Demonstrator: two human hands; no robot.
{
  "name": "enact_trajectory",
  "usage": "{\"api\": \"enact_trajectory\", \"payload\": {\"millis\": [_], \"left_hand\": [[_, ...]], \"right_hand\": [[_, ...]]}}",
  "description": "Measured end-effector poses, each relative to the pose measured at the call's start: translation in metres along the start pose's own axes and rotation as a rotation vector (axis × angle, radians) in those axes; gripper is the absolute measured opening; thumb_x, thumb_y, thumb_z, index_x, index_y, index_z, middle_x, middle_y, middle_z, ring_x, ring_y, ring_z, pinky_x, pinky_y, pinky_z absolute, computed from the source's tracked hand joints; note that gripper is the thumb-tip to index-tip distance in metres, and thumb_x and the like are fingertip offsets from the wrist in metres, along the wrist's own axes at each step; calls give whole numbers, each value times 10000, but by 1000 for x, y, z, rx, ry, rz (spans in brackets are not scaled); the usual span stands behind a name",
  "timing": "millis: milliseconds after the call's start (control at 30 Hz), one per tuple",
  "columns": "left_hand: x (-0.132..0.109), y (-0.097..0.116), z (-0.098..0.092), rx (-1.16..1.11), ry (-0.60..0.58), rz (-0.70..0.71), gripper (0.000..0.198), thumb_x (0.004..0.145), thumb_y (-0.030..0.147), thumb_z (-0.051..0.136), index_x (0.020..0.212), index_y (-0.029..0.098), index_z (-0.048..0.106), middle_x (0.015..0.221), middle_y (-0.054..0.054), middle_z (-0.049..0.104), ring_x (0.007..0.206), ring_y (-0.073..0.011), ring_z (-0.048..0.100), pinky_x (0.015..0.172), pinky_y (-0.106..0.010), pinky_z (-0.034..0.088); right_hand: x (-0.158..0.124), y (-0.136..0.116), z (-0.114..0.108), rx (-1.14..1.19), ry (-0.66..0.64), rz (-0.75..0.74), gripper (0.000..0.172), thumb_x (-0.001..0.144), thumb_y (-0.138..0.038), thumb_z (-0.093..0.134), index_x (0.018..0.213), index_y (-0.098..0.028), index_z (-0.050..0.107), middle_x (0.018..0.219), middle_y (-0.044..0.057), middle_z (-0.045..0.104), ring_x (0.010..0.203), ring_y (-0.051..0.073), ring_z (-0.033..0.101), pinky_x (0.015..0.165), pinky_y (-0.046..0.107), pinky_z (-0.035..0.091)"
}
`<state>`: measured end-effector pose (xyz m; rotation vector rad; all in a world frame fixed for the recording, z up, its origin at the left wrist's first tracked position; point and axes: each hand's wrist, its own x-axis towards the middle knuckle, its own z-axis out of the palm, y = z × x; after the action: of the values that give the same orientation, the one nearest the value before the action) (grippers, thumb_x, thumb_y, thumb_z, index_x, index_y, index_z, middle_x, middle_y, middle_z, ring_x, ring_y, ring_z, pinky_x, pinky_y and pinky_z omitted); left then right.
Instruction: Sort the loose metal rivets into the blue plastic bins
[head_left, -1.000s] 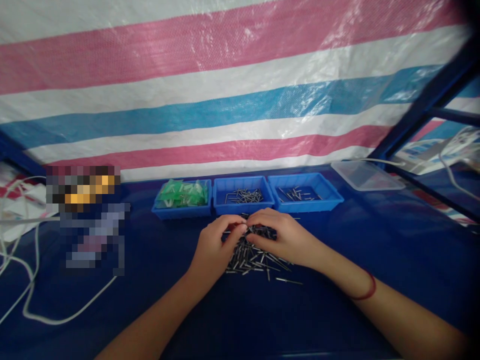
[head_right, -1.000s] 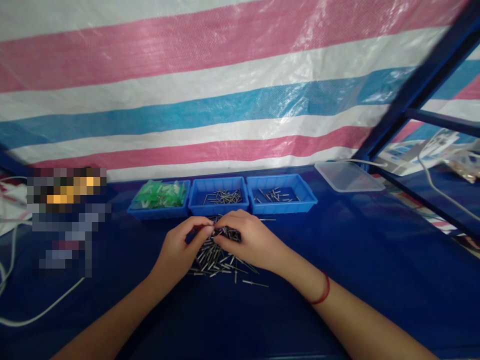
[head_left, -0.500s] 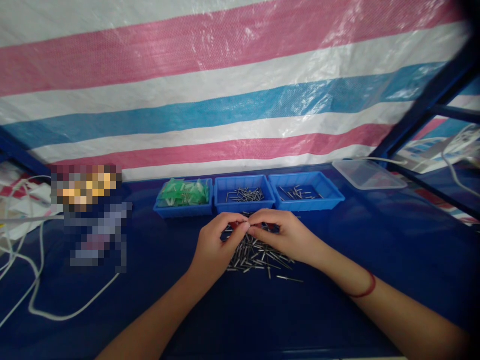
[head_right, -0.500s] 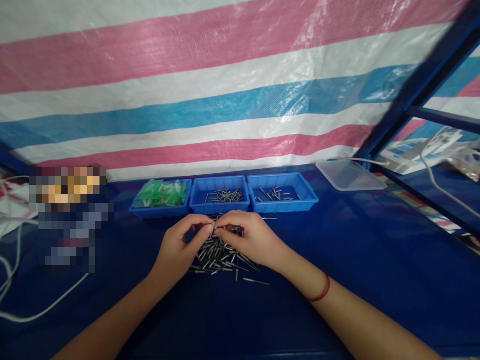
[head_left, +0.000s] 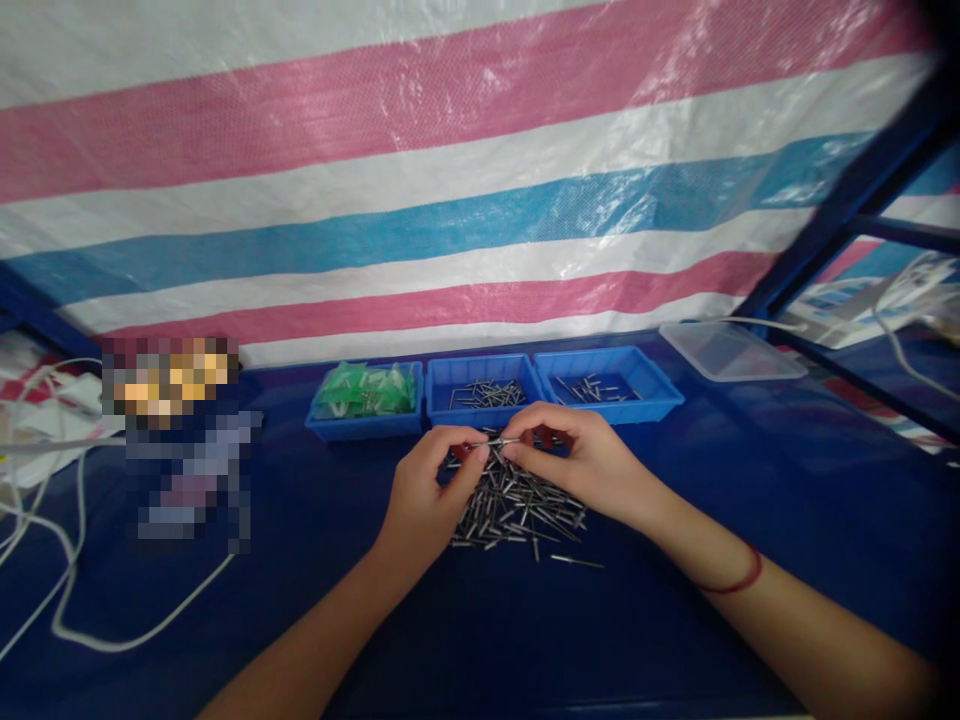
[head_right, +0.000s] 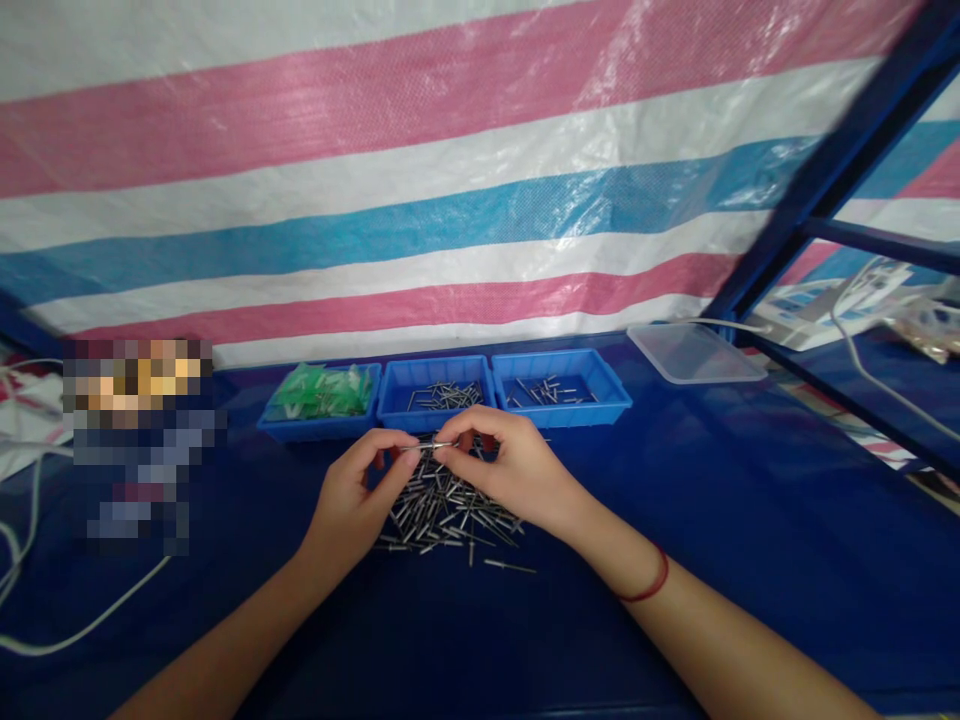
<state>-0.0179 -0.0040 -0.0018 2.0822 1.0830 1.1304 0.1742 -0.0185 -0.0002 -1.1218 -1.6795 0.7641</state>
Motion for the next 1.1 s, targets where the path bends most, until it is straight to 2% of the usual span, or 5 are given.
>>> {"api": "enact_trajectory", "payload": {"millis": [300, 433, 700, 900, 1100], "left_hand": [[-1, -1, 1, 30, -66, -34, 120, 885, 264, 556, 911, 193, 650, 873, -20, 688, 774, -147, 601, 748, -263, 472], [-2, -3, 2, 76, -124, 17, 129, 905, 269, 538, 925, 192, 640, 901, -31, 677, 841, -158, 610, 786, -277, 462], [-2, -10, 0, 431, -320, 164, 205, 896, 197, 524, 1040, 223, 668, 1057, -57, 669, 973, -215, 584, 792, -354, 388], [-3, -14, 0, 543, -399, 192, 221, 917, 202, 515, 1049, 261, 682, 1054, -41, 663, 924, -197, 566, 764, -348, 356], [-3, -16, -1, 539, -415, 184, 184, 916, 295, 545, 1024, 264, 691, 1077, -34, 652, 936, -202, 561, 777, -349, 346]], "right_hand": [[-1, -3, -2, 18, 16, -31, 183, 806, -392, 666, 834, -211, 682, 811, 31, 667, 707, 147, 570, 639, 316, 459], [2, -3, -10, -56, 39, -47, 208, 840, -406, 622, 812, -205, 669, 814, 39, 680, 732, 158, 591, 644, 306, 468], [15, 18, -65, -663, 462, -69, 183, 869, -335, 561, 829, -188, 663, 787, 59, 679, 690, 178, 598, 651, 310, 454], [15, 44, -75, -975, 377, -3, 237, 852, -340, 547, 927, -161, 683, 830, 95, 702, 753, 239, 632, 690, 354, 464], [13, 31, -60, -950, 328, -76, 229, 869, -329, 522, 922, -174, 683, 875, 91, 720, 803, 258, 643, 762, 397, 471]]}}
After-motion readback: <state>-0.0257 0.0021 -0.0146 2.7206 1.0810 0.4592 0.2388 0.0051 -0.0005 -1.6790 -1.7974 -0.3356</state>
